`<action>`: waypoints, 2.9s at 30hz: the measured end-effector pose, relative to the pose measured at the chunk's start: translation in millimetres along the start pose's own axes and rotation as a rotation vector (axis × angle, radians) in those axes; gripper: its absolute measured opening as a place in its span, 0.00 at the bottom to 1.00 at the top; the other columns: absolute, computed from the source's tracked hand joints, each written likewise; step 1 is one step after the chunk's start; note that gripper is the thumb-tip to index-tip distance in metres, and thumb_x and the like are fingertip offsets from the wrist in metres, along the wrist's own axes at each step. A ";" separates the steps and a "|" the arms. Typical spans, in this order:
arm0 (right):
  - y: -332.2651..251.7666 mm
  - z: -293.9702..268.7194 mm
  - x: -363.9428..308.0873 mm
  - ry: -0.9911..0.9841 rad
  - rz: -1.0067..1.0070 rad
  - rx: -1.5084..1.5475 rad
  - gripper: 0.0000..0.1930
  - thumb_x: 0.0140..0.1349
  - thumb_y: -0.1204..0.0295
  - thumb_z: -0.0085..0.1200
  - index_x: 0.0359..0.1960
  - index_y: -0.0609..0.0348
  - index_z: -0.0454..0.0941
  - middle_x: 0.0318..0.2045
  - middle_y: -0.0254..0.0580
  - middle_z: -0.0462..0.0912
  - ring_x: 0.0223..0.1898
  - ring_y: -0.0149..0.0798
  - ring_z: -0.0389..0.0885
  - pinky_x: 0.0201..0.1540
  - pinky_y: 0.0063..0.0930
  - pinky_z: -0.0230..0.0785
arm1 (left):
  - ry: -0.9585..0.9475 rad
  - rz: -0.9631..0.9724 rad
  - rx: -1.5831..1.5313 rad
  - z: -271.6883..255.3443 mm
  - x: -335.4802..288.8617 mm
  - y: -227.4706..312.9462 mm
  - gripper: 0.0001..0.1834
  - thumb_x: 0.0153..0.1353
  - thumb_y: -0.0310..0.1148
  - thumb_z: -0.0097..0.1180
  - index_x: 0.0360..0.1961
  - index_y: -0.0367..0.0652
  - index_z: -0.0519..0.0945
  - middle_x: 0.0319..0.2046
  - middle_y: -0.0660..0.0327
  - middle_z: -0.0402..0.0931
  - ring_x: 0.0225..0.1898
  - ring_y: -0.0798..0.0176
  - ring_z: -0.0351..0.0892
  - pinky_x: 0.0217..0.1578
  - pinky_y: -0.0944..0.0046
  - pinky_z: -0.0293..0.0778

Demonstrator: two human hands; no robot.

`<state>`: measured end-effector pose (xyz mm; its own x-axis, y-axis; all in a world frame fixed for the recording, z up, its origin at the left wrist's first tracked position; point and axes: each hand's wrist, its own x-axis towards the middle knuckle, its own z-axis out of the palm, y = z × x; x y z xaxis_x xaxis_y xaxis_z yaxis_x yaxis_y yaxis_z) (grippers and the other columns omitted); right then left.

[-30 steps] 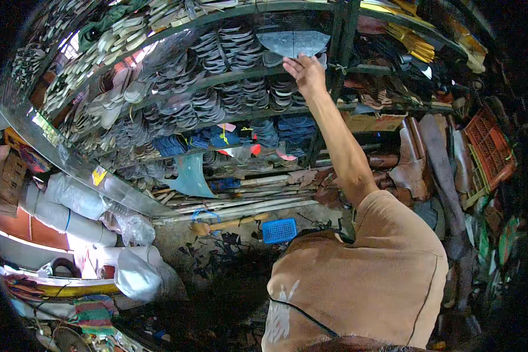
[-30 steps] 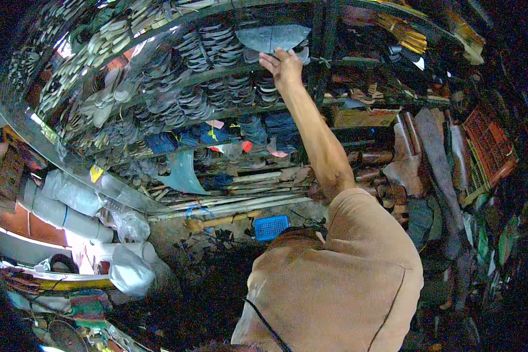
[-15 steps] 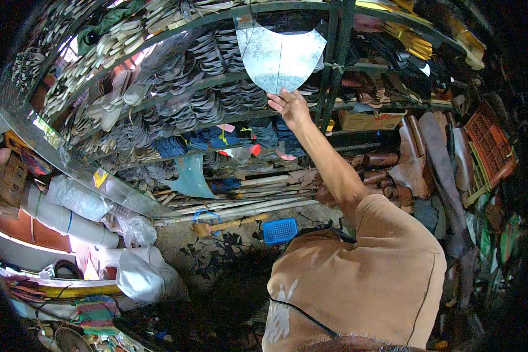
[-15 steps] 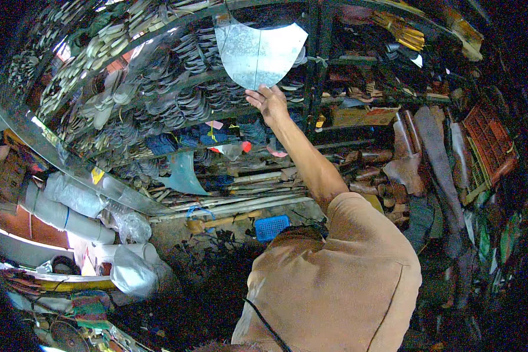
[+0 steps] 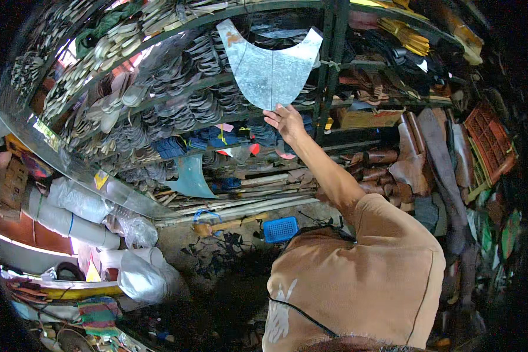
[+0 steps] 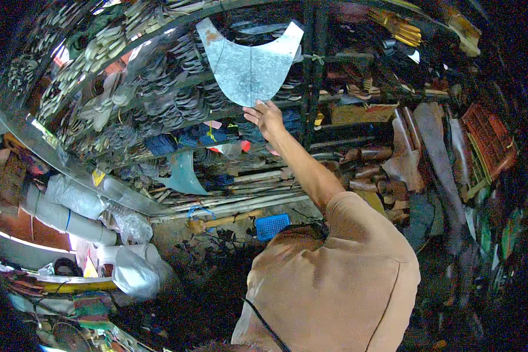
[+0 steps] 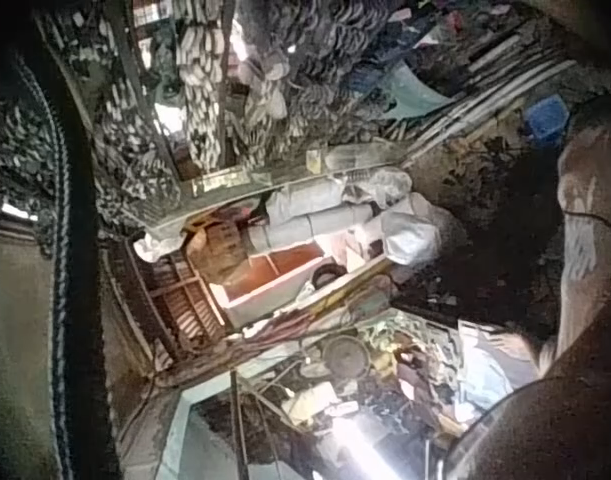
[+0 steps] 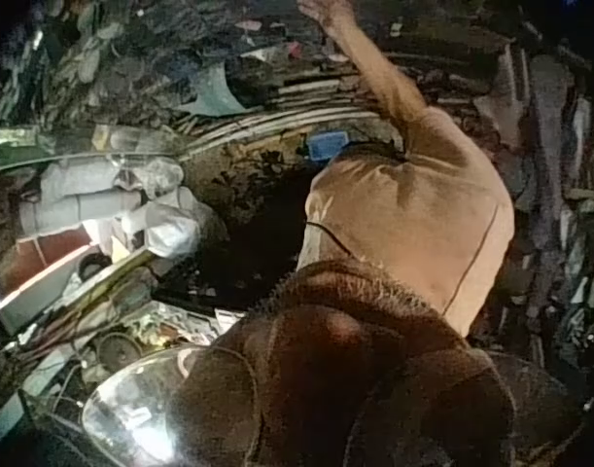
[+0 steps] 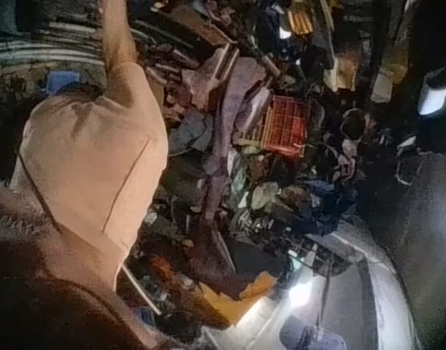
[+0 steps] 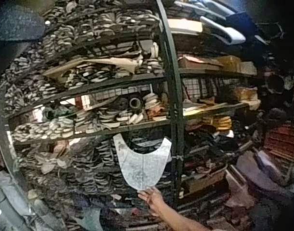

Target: Cutting out leather components using metal templates and a knife.

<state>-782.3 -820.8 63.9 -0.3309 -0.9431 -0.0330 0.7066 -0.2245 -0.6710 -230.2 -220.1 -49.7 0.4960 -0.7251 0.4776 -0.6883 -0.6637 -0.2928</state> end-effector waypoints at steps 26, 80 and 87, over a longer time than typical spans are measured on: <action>86.9 -68.6 -89.6 -0.165 0.585 0.668 0.15 0.70 0.62 0.48 0.47 0.62 0.77 0.19 0.29 0.68 0.21 0.29 0.65 0.37 0.29 0.72 | 0.013 -0.503 -1.324 67.3 66.3 141.4 0.29 0.66 0.40 0.50 0.62 0.31 0.68 0.61 0.42 0.67 0.57 0.48 0.73 0.56 0.50 0.72; 301.9 223.5 -627.6 -2.501 0.762 -0.678 0.17 0.67 0.69 0.52 0.53 0.67 0.78 0.34 0.39 0.83 0.27 0.27 0.77 0.32 0.24 0.71 | -0.266 -1.232 -1.075 -164.8 -137.8 -186.7 0.19 0.56 0.48 0.68 0.35 0.42 0.88 0.27 0.63 0.82 0.34 0.67 0.78 0.40 0.62 0.73; 400.7 236.1 -785.4 -2.606 0.746 -0.857 0.19 0.63 0.72 0.52 0.56 0.61 0.78 0.25 0.36 0.78 0.19 0.28 0.74 0.23 0.24 0.69 | 0.042 -1.279 -0.157 -121.2 -220.8 -279.2 0.33 0.59 0.52 0.60 0.55 0.35 0.77 0.51 0.43 0.78 0.54 0.42 0.77 0.55 0.52 0.71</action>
<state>-91.5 -228.0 -4.2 0.7658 0.5670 -0.3036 -0.0173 -0.4537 -0.8910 -211.7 147.6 27.0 0.8306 0.4152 0.3712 0.2055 -0.8479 0.4887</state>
